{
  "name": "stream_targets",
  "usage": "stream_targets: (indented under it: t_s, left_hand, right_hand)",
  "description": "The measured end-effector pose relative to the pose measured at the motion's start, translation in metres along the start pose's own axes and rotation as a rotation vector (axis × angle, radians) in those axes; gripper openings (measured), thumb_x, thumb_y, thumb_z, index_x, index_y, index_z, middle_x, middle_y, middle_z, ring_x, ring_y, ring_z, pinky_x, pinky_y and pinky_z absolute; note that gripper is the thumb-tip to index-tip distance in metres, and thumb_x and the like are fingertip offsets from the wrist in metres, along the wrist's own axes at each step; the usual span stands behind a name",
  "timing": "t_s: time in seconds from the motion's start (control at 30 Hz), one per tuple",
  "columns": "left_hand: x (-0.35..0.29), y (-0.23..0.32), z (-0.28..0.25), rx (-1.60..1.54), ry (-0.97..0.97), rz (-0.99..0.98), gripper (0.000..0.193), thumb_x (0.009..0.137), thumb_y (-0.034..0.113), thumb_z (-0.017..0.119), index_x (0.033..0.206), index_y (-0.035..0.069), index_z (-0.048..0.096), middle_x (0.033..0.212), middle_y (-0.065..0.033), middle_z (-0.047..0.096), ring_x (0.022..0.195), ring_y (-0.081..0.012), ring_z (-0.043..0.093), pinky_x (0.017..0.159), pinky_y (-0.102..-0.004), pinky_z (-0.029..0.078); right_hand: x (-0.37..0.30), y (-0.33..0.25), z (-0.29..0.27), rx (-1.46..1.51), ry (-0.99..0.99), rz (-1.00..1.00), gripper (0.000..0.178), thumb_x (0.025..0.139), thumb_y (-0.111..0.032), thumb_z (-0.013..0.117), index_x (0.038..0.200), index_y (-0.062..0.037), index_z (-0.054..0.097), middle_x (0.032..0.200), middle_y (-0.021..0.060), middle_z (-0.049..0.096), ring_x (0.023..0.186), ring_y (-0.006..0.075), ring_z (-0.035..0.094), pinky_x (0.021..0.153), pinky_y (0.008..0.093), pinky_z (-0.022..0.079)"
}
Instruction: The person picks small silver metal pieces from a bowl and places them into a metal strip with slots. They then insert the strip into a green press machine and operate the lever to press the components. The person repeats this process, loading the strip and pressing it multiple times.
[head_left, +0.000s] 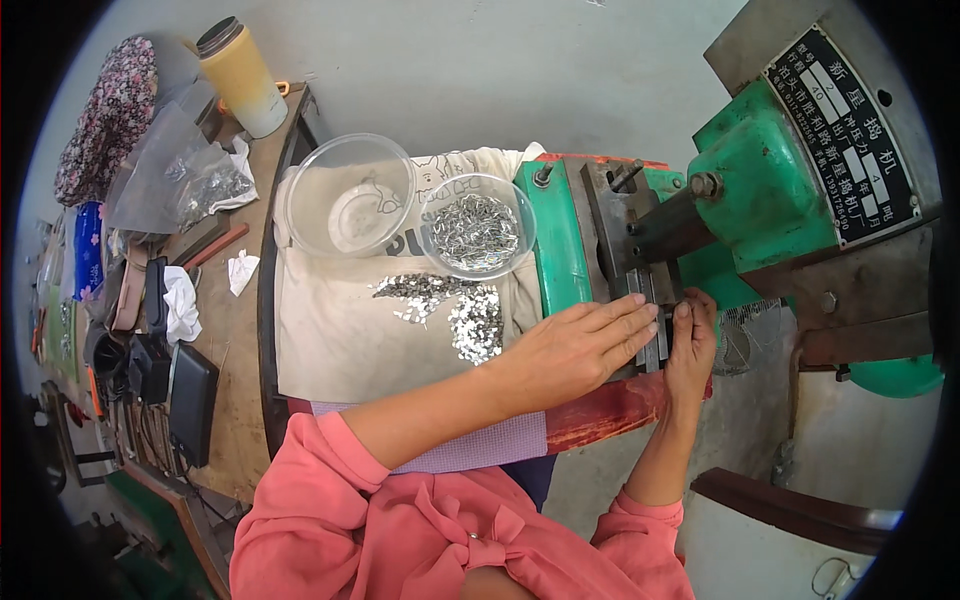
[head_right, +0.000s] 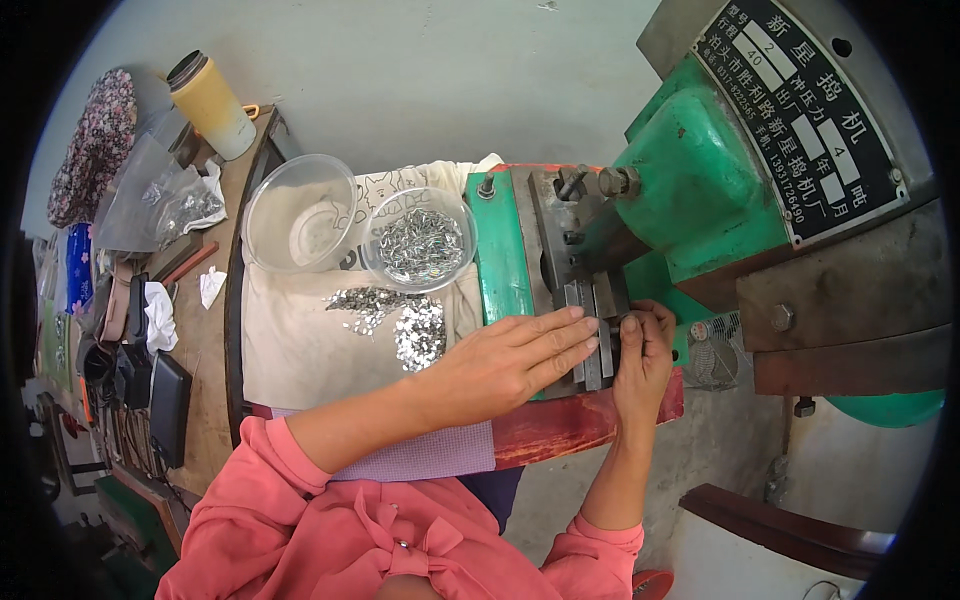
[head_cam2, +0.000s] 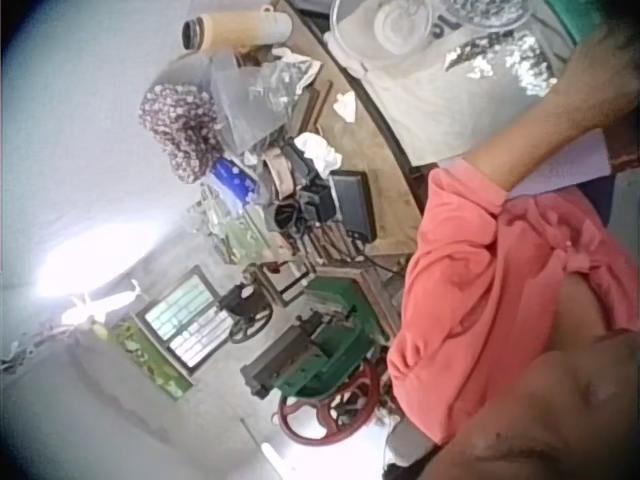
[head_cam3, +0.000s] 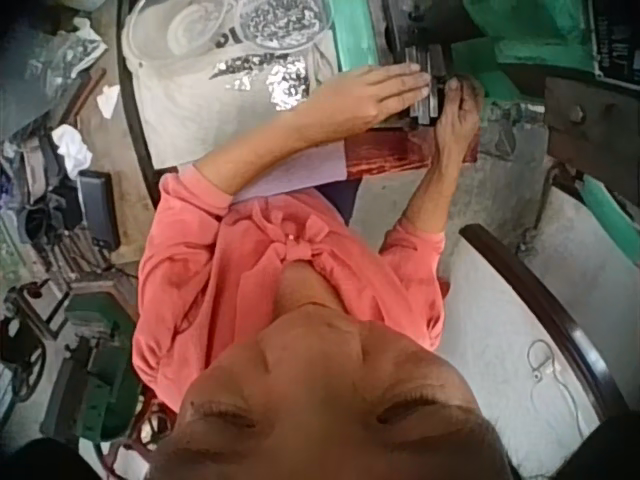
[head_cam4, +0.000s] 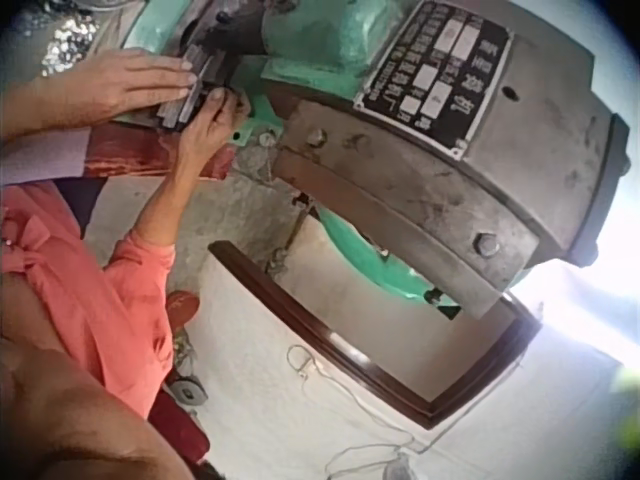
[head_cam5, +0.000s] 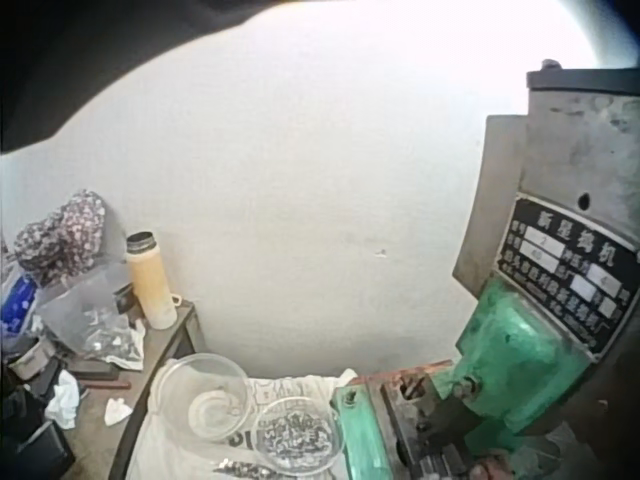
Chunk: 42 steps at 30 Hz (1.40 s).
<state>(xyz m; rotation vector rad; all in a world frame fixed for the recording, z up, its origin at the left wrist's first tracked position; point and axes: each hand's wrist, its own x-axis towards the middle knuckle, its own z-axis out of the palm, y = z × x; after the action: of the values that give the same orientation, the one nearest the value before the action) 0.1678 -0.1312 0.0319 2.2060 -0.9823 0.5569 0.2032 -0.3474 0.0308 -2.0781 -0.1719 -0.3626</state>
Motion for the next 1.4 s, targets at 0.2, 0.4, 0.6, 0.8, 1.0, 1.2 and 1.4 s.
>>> stream_targets:
  t_s: [0.2, 0.4, 0.6, 0.8, 1.0, 1.2, 1.4]
  left_hand:
    - [-0.003, 0.002, 0.003, -0.134, 0.037, -0.063, 0.061, 0.082, 0.003, 0.066, 0.14, -0.002, 0.049, 0.149, -0.0183, 0.047, 0.139, -0.0342, 0.046, 0.106, -0.0412, 0.045]
    - [-0.006, -0.001, 0.003, -0.31, 0.124, -0.306, 0.093, 0.071, 0.007, 0.082, 0.151, -0.002, 0.034, 0.151, -0.0247, 0.04, 0.137, -0.0417, 0.043, 0.113, -0.0452, 0.038]
    - [0.003, 0.0, 0.008, -0.373, 0.053, -0.387, 0.102, 0.069, 0.013, 0.084, 0.153, -0.002, 0.028, 0.151, -0.0237, 0.036, 0.139, -0.0412, 0.038, 0.116, -0.0447, 0.033]
    - [0.006, 0.0, 0.015, -0.362, 0.081, -0.451, 0.105, 0.064, 0.017, 0.086, 0.15, -0.002, 0.028, 0.151, -0.0237, 0.035, 0.138, -0.0415, 0.038, 0.115, -0.0452, 0.033]
    - [0.008, -0.001, 0.018, -0.307, 0.139, -0.49, 0.097, 0.058, 0.02, 0.084, 0.14, -0.002, 0.038, 0.143, -0.0226, 0.042, 0.132, -0.0413, 0.042, 0.112, -0.0469, 0.035]
    - [0.029, -0.024, 0.022, -0.134, 0.186, -0.458, 0.093, 0.054, 0.026, 0.084, 0.133, -0.003, 0.043, 0.137, -0.0218, 0.046, 0.132, -0.0402, 0.041, 0.11, -0.0486, 0.033]
    - [0.049, -0.047, 0.026, -0.116, 0.209, -0.488, 0.09, 0.056, 0.027, 0.083, 0.131, -0.006, 0.045, 0.134, -0.0206, 0.047, 0.135, -0.0387, 0.038, 0.112, -0.0473, 0.032]
  right_hand:
    - [-0.003, -0.011, -0.002, -0.054, 0.035, -0.018, 0.032, 0.103, -0.028, 0.056, 0.104, 0.0012, 0.067, 0.113, 0.0136, 0.058, 0.107, 0.0245, 0.055, 0.097, 0.0339, 0.041]
    - [-0.021, -0.013, -0.042, -0.431, 0.784, -0.475, 0.041, 0.102, -0.023, 0.051, 0.132, 0.0052, 0.051, 0.132, 0.0154, 0.05, 0.124, 0.027, 0.046, 0.107, 0.0407, 0.033]
    - [0.021, -0.044, -0.153, 0.057, 0.979, -0.572, 0.066, 0.102, -0.041, 0.052, 0.145, 0.0043, 0.033, 0.141, 0.0167, 0.042, 0.129, 0.0288, 0.042, 0.109, 0.0448, 0.034]
    - [0.072, -0.066, -0.203, 0.176, 0.884, -0.375, 0.066, 0.101, -0.046, 0.054, 0.142, 0.0029, 0.042, 0.142, 0.0165, 0.047, 0.129, 0.03, 0.048, 0.106, 0.044, 0.041]
    - [0.091, -0.105, -0.245, 0.042, 0.774, -0.256, 0.057, 0.103, -0.042, 0.051, 0.139, 0.0021, 0.05, 0.132, 0.0119, 0.058, 0.118, 0.0263, 0.057, 0.1, 0.0381, 0.046]
    - [0.139, -0.169, -0.354, -0.253, 0.679, -0.068, 0.05, 0.103, -0.036, 0.051, 0.136, 0.0025, 0.052, 0.127, 0.0105, 0.06, 0.112, 0.0248, 0.06, 0.096, 0.0372, 0.048]
    - [0.182, -0.19, -0.421, -0.534, 0.667, -0.027, 0.05, 0.103, -0.036, 0.052, 0.135, 0.003, 0.053, 0.126, 0.0109, 0.06, 0.111, 0.0244, 0.06, 0.095, 0.037, 0.048]
